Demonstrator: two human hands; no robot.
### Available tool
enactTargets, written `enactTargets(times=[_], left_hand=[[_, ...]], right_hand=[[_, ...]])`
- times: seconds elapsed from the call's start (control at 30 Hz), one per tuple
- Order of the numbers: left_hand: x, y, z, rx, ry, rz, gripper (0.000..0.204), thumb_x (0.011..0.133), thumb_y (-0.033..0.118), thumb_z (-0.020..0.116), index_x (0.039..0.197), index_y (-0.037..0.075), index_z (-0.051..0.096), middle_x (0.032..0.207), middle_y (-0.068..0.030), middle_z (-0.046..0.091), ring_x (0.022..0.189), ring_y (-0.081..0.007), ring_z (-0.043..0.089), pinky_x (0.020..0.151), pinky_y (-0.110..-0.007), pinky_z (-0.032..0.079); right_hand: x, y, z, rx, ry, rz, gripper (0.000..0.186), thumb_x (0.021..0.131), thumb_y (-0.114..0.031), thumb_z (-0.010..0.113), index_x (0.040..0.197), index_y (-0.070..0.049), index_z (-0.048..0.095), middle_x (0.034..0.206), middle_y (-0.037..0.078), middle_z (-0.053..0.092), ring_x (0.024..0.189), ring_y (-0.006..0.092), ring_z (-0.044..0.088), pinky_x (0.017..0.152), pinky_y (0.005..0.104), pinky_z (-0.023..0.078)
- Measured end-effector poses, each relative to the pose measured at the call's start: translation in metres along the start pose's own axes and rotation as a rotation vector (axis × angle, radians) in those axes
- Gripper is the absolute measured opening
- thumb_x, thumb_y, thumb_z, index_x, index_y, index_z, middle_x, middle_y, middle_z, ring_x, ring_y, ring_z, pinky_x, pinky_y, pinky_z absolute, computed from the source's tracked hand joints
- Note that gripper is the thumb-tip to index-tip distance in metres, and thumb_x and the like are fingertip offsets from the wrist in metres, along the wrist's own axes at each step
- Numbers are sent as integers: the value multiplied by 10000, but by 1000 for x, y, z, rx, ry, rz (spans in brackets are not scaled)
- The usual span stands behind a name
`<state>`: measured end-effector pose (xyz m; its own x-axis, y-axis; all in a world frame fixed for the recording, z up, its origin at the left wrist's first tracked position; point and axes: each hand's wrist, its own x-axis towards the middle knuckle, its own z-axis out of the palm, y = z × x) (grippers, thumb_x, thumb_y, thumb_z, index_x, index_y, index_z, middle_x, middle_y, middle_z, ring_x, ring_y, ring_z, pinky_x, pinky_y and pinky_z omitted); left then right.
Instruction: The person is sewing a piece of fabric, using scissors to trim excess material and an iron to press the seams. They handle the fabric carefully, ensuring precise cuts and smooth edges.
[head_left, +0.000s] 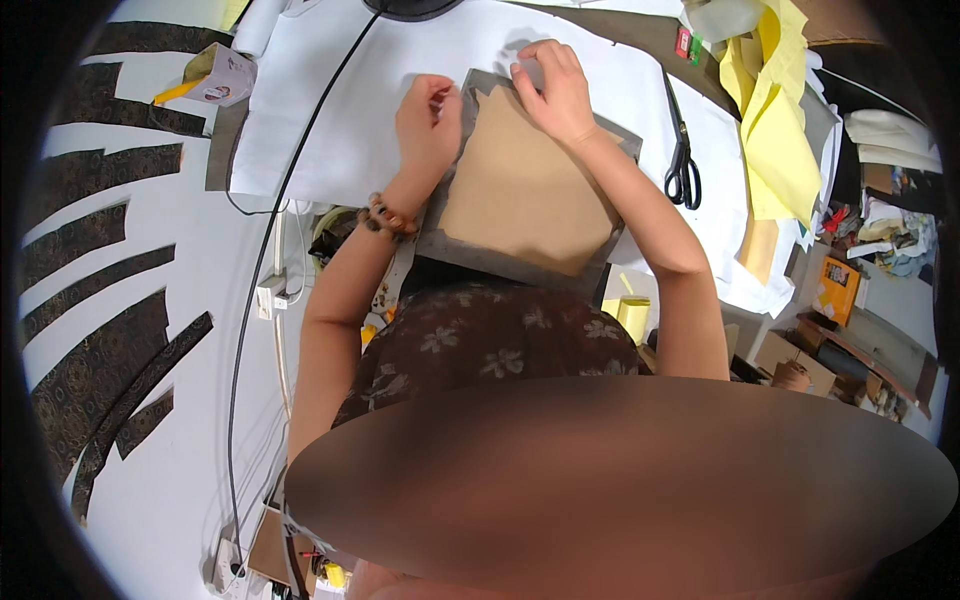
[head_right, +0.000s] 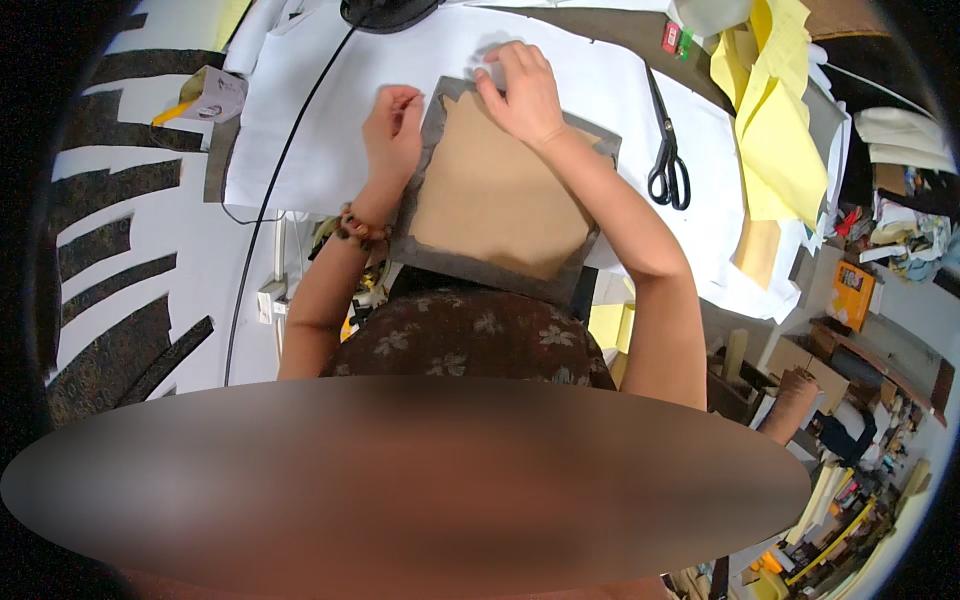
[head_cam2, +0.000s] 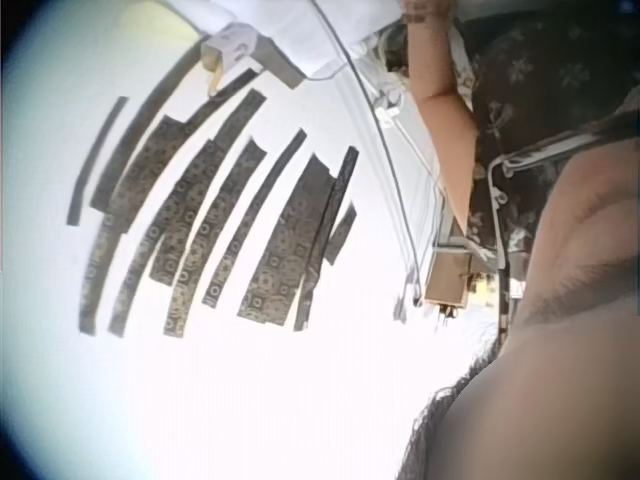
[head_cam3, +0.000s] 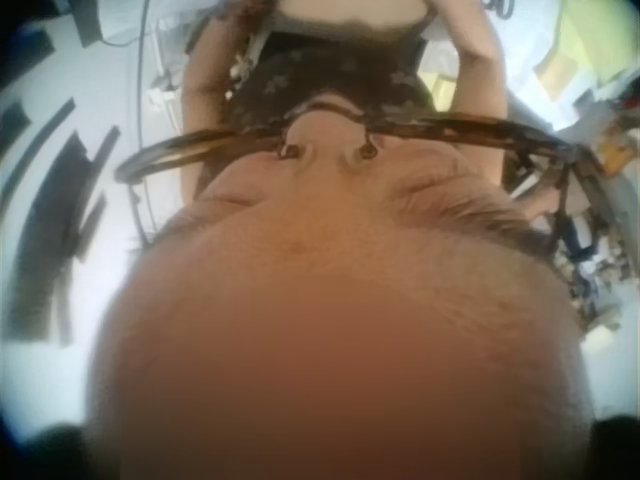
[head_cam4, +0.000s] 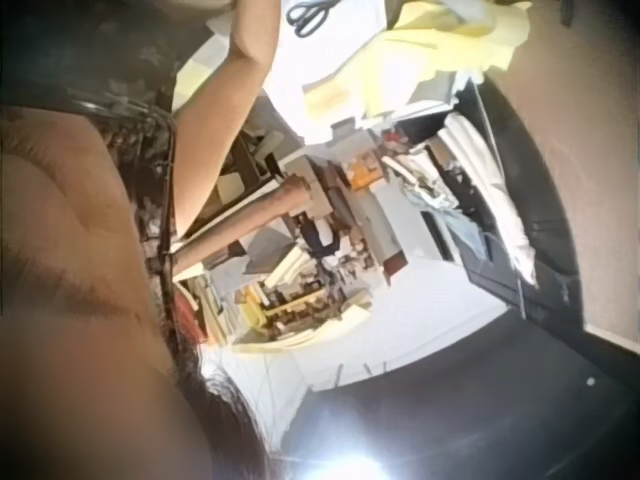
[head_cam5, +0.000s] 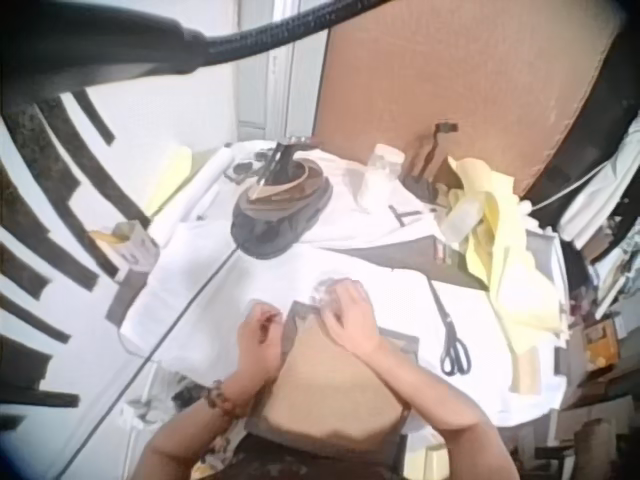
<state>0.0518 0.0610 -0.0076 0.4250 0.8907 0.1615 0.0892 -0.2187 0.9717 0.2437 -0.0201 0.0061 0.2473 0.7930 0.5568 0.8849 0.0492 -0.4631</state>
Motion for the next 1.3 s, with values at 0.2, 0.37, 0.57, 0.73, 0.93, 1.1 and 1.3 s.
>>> enactTargets(times=[0.2,0.37,0.57,0.73,0.93,1.1,1.3], left_hand=[[-22,3,-48,-55,-338,-364,227,1007,109,573,1165,-18,674,985,-48,718,870,-94,634,797,-243,513],[-26,14,-54,-377,-324,-543,303,1000,116,550,1223,-50,672,1041,-50,714,940,-114,641,881,-253,502],[-10,59,-64,-758,-603,-425,314,1011,186,538,1171,-33,696,1087,-80,699,1036,-141,616,938,-278,465],[12,178,9,-915,-521,-6,354,1078,204,428,1179,-20,682,1245,-84,665,1195,-172,578,1065,-308,410],[-2,184,77,-900,-769,167,417,1120,272,362,1157,-13,663,1372,-113,634,1124,-138,597,1035,-285,441],[-20,190,95,-876,-794,93,435,1125,287,352,1073,-6,670,1176,-91,677,1020,-132,600,957,-279,470],[-35,207,102,-780,-871,-12,471,1124,338,366,1128,-10,683,871,-19,633,803,-76,578,770,-234,472]], right_hand=[[-7,-4,8,-255,-199,188,450,1015,-399,543,828,-18,696,790,182,709,859,387,651,825,497,485],[0,-18,-3,-272,-204,173,571,1018,-452,525,695,-3,667,735,201,687,782,400,652,798,496,514],[29,-53,-67,12,-162,333,606,1036,-472,500,739,33,651,634,227,611,647,417,632,677,480,517],[39,-44,-109,371,180,368,391,1000,-319,554,1074,44,680,1005,227,715,976,409,692,862,424,528],[-1,-70,-93,649,516,227,356,1107,-304,445,1105,17,600,943,111,662,897,155,595,814,331,493],[-26,-88,-126,551,753,287,329,1102,-273,471,973,8,586,875,66,629,818,144,575,777,288,477],[-60,-119,-184,926,497,477,430,1092,-304,496,783,-28,611,671,9,541,666,80,468,637,250,376]])
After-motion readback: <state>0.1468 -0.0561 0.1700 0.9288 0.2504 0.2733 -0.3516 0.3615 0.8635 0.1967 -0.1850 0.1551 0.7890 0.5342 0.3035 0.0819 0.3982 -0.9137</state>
